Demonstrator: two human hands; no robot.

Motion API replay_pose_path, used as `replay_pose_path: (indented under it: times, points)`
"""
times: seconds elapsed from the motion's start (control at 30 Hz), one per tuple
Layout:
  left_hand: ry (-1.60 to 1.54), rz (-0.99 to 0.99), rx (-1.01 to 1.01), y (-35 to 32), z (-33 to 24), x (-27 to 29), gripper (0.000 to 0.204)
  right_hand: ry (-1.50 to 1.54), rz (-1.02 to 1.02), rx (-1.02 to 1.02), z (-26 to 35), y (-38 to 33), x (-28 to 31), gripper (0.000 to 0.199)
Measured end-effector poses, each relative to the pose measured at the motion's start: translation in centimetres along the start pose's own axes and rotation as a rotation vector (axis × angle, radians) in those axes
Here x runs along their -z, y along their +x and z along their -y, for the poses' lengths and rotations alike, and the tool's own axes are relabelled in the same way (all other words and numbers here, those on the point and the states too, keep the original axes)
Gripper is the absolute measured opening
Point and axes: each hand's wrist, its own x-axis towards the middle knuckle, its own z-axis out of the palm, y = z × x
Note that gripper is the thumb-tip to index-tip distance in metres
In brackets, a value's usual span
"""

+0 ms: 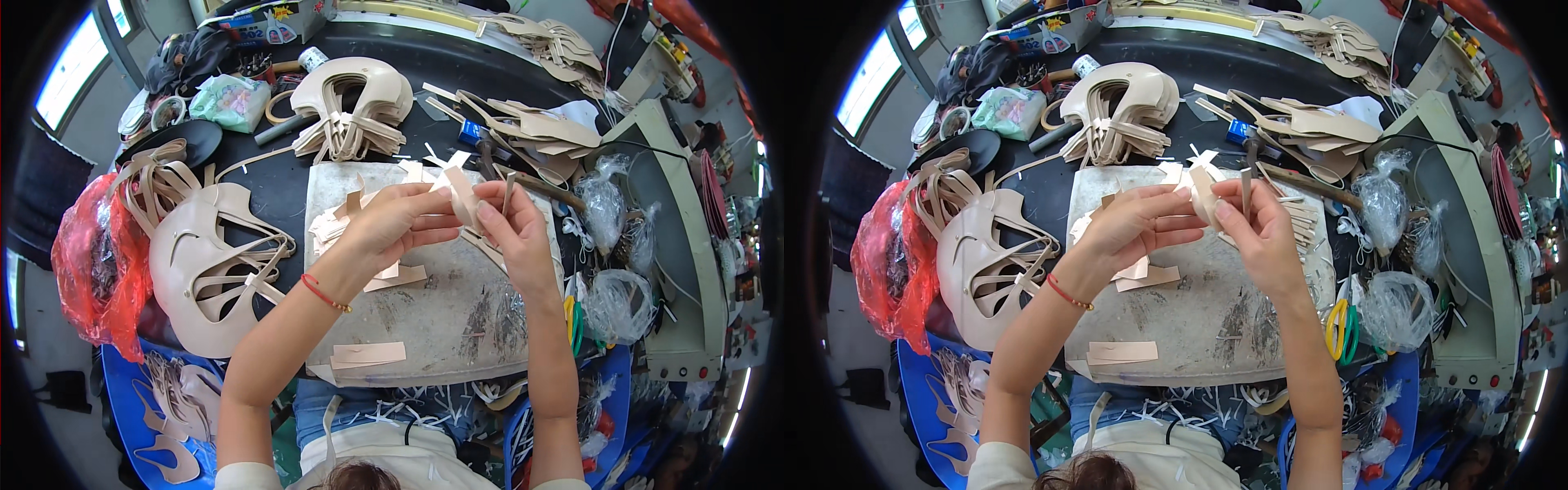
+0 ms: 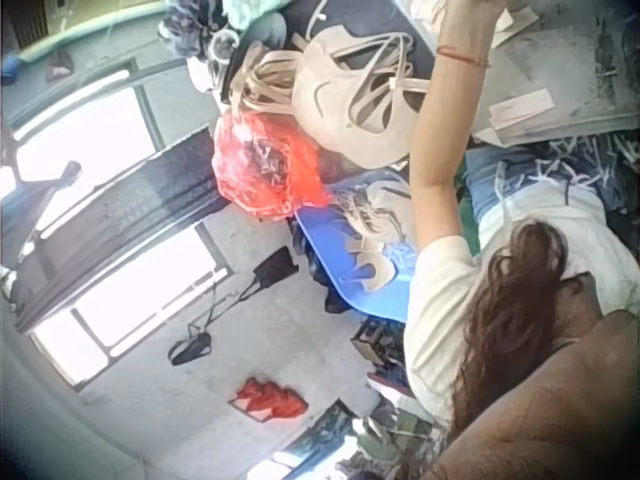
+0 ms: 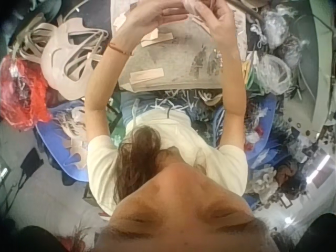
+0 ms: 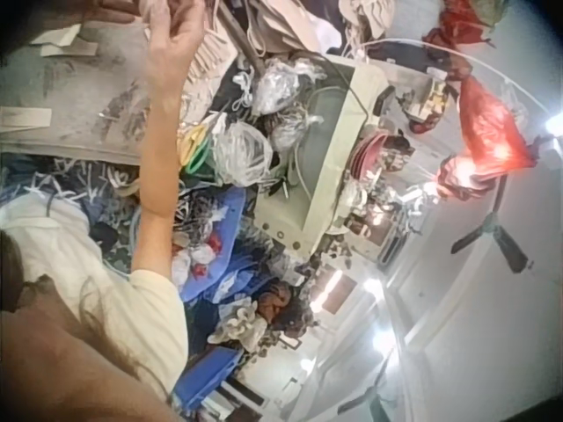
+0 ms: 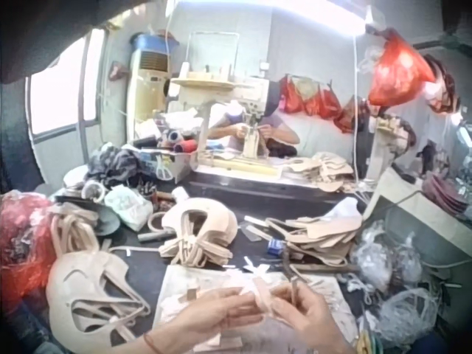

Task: The person assembles beige shoe components by hand. They repeatedly pick up small rectangular pieces of material and attach them to the heel area of shoe uppers, working through a stack of parts on a cluttered workbench.

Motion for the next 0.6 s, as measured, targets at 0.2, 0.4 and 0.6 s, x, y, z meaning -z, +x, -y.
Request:
replay_pose_path:
  times: [0.2,0.4,0.6]
  points:
    - [0.254,-0.147,-0.176,-2.5,0.2,0.2,0.026,0.269,0.080,-0.016,-0.8,-1.6,0.7,0.018]
    - [0.656,-0.325,-0.184,-9.1,-3.3,4.8,0.025,-0.223,-0.438,0.196,1.9,-1.9,3.1,0.020]
    - [0.529,-0.226,0.061,-10.0,-3.8,5.1,0.037,-1.233,0.025,0.778,-3.8,1.8,-0.2,0.020]
